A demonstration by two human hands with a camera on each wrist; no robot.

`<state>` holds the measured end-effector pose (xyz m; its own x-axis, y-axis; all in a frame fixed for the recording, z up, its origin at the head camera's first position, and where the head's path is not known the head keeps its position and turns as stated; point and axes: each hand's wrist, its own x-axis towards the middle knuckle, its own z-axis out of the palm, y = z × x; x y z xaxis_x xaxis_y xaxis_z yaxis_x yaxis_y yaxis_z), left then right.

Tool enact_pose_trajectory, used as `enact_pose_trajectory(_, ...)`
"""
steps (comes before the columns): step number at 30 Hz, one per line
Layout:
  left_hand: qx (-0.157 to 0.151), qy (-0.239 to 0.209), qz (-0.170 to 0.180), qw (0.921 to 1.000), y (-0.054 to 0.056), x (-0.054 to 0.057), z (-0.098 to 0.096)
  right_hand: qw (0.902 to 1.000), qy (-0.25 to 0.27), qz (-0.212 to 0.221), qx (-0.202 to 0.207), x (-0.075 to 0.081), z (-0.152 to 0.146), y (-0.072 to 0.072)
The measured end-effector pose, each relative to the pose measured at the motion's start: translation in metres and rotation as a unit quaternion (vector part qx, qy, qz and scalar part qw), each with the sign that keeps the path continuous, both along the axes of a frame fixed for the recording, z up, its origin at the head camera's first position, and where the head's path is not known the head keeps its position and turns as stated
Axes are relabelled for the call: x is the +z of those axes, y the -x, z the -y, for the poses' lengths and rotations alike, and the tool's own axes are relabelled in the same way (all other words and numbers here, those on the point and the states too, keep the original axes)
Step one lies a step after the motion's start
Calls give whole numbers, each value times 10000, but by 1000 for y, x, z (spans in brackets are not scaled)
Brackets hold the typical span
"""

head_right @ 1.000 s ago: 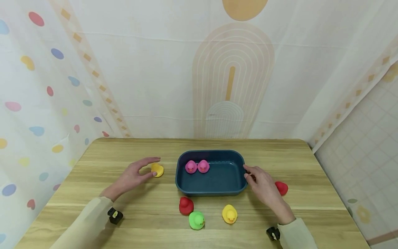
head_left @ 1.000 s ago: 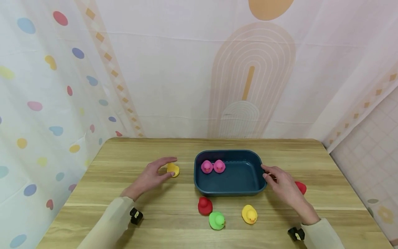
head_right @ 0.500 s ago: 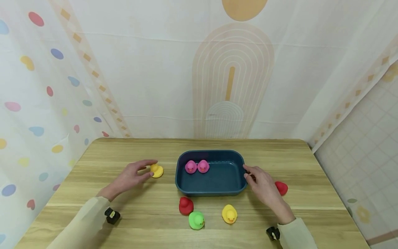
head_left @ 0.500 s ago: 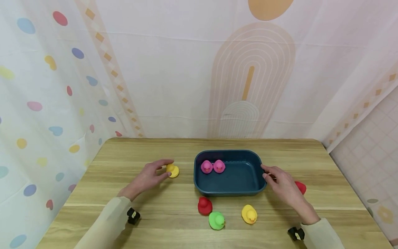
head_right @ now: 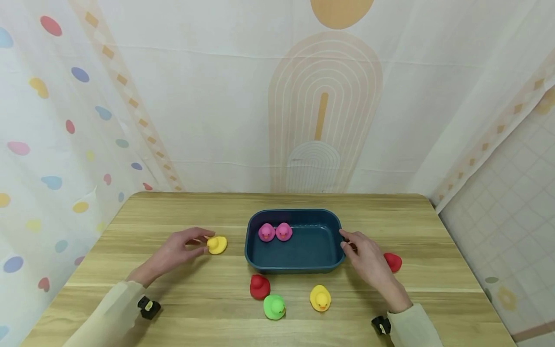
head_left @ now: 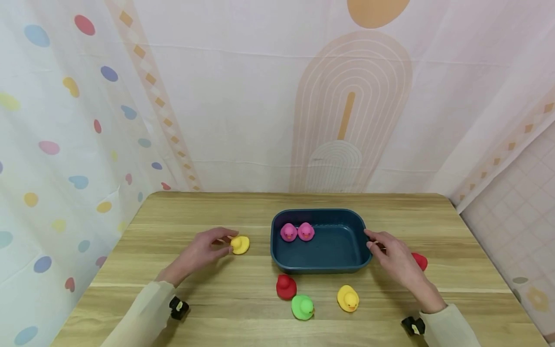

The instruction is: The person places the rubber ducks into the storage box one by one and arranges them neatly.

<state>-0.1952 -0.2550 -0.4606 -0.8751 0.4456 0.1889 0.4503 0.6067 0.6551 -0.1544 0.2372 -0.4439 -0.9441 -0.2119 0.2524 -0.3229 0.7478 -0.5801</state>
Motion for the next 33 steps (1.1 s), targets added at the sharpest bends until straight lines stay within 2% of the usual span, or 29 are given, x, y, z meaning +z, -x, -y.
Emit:
enact_pose_trajectory(5,-51,81,134,9999,-10,-2,0,10000,-3,5,10,0,0,0)
enact_pose_trajectory(11,-166,59,-67,9998,-17,-3,-4,10000,9,37,7,0,-1,-1)
enact_pose_trajectory(16,-170,342,-361,9986,-14,-3,-6,10000,-3,-5,19,-1,-1,0)
enact_pose_trajectory(25,-368,322,-300,9984,-6,-7,-9,10000,2,7,44,-2,-1,1)
enact_pose_trajectory(33,-234,376,-370,9983,-8,-7,-10,10000,6,32,26,0,-1,1)
